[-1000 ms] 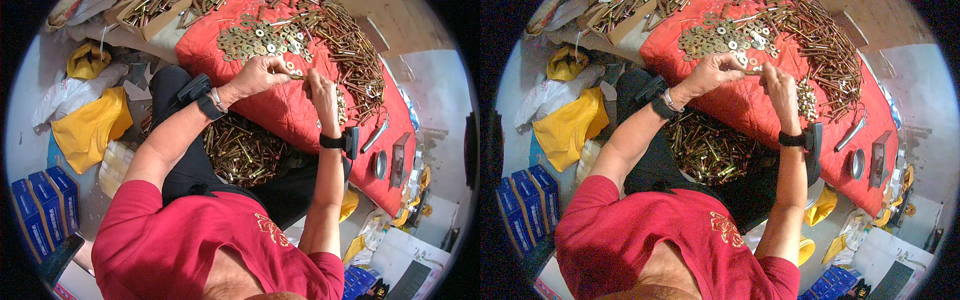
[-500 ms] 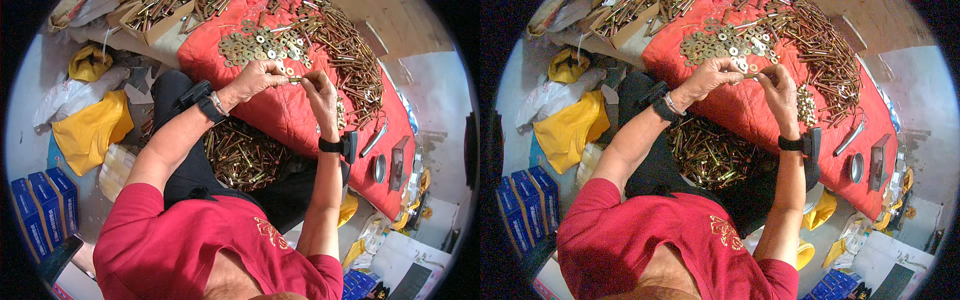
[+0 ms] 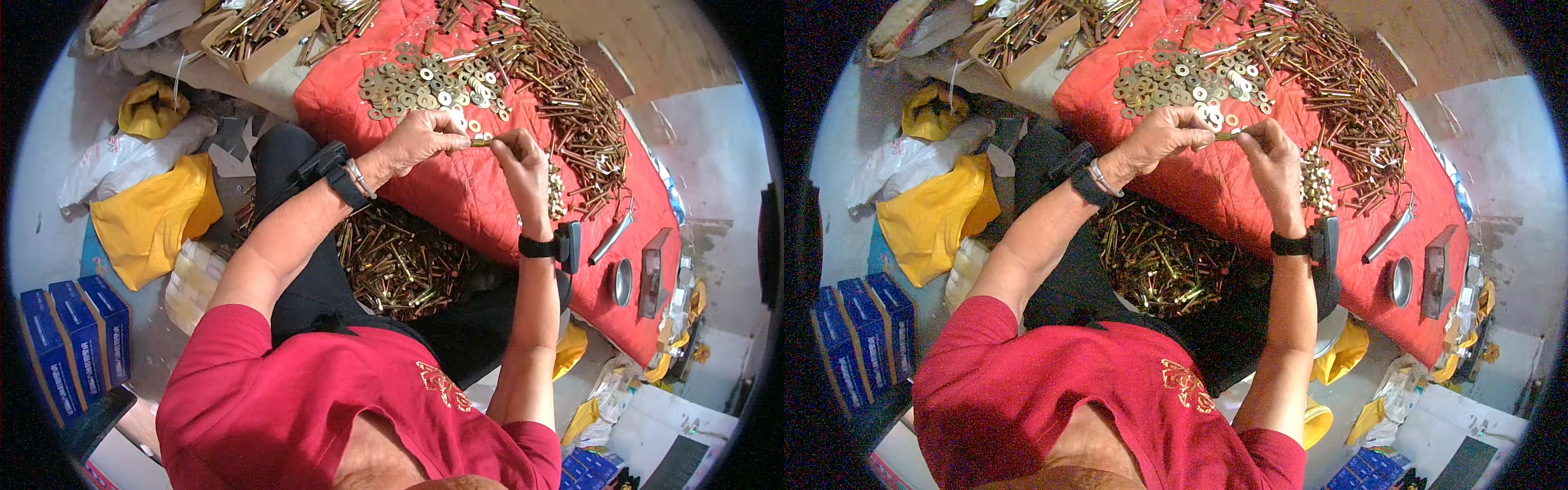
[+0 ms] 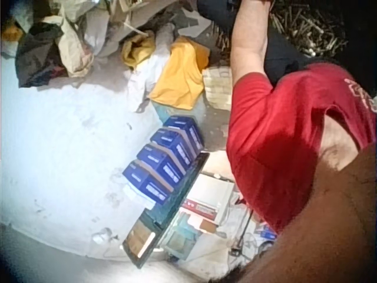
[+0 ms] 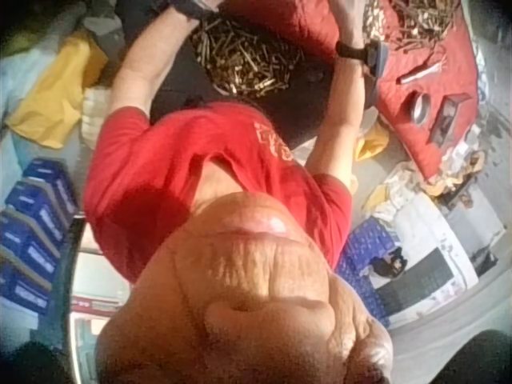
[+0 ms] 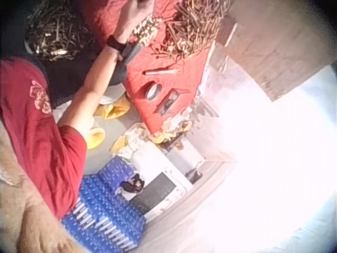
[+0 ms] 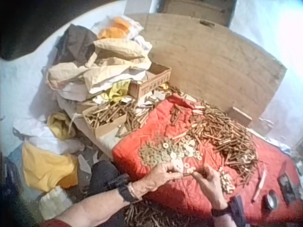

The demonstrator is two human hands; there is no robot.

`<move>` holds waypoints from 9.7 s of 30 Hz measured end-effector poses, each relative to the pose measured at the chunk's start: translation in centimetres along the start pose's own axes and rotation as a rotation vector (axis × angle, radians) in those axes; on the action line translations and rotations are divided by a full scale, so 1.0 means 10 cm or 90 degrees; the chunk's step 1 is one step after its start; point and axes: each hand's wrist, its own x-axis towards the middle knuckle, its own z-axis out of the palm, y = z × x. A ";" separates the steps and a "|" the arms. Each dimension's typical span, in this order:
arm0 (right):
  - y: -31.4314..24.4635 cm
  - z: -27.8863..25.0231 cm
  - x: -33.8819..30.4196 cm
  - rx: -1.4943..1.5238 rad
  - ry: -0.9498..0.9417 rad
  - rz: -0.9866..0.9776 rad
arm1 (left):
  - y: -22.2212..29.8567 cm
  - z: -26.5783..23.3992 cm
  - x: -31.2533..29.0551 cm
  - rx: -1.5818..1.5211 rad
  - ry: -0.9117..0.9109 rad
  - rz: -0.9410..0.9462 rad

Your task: Assembling washers onto long metal bolts by hand.

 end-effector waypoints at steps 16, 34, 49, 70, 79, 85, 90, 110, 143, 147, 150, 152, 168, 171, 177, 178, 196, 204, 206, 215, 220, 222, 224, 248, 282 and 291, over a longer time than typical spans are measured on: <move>0.08 -0.16 0.04 0.103 -0.024 0.227 | 0.03 0.00 -0.02 0.016 -0.024 -0.052; 1.40 -0.52 0.75 -0.709 0.102 0.278 | -0.22 -0.62 1.83 0.970 0.224 0.239; 1.07 -0.67 0.69 -0.505 0.055 0.400 | 0.15 -0.54 1.56 0.429 0.131 -0.079; 0.27 -0.20 -0.06 -0.320 -0.092 0.066 | -0.14 -0.26 0.32 -0.304 0.213 -0.064; 0.45 -0.09 0.11 -0.483 -0.101 -0.023 | -0.07 -0.20 0.22 -0.354 0.198 -0.069; 0.42 -0.21 0.24 -0.515 -0.107 -0.035 | -0.05 -0.18 0.18 -0.320 0.194 -0.093; 0.47 -0.13 0.29 -0.475 -0.110 -0.046 | -0.20 -0.20 0.24 -0.326 0.235 -0.056; 0.56 -0.17 0.20 -0.360 -0.166 -0.071 | -0.07 -0.16 0.12 -0.344 0.172 -0.075; -0.21 0.57 0.06 -0.132 0.306 -0.236 | -0.24 0.21 0.11 -0.440 0.091 -0.060; -0.20 0.72 0.18 -0.030 0.321 -0.271 | -0.45 0.15 0.13 -0.406 0.050 -0.119; 0.14 0.36 0.30 0.276 0.232 -0.021 | -0.22 0.20 0.13 -0.477 0.185 -0.131; 0.68 -0.11 0.38 0.000 0.271 -0.071 | -0.23 0.04 0.20 -0.525 0.169 -0.164; 0.50 -0.13 0.28 0.085 0.037 0.034 | -0.07 0.05 0.12 -0.293 0.102 -0.082; 0.16 0.06 0.09 0.228 0.039 0.034 | -0.05 0.05 0.08 -0.285 0.087 -0.092; 0.00 0.18 0.03 0.301 0.039 -0.051 | -0.01 0.09 0.02 -0.197 0.043 -0.061; -0.03 0.18 0.03 0.309 0.043 -0.042 | 0.00 0.10 0.02 -0.200 0.046 -0.059; -0.10 0.19 -0.02 0.183 0.066 -0.096 | 0.05 0.01 0.03 -0.467 -0.128 -0.233; -0.16 -0.01 0.03 -0.061 -0.034 -0.182 | 0.08 -0.07 0.08 -0.268 -0.079 -0.202; -0.14 0.02 0.03 0.023 -0.005 -0.179 | 0.04 -0.10 0.07 -0.394 -0.138 -0.274; -0.11 -0.01 -0.02 -0.042 -0.086 0.094 | 0.04 -0.01 0.02 -0.075 -0.062 -0.078; 0.02 0.06 0.02 -0.041 0.083 -0.143 | 0.03 0.01 0.05 -0.135 -0.030 -0.134; 0.02 0.06 0.00 -0.023 0.042 -0.085 | 0.00 0.01 0.06 -0.156 -0.029 -0.127; -0.07 0.00 0.02 -0.184 -0.011 -0.058 | -0.03 -0.01 0.04 -0.182 -0.038 -0.129; 0.09 0.05 -0.05 0.192 0.002 0.191 | -0.02 -0.03 0.08 -0.196 -0.056 -0.169; 1.67 -1.49 -0.73 -0.586 0.094 0.039 | -0.14 0.06 0.29 0.157 0.003 -0.024; 0.70 -1.10 -0.42 -0.442 0.215 -0.144 | -0.55 0.23 0.31 0.710 -0.037 0.408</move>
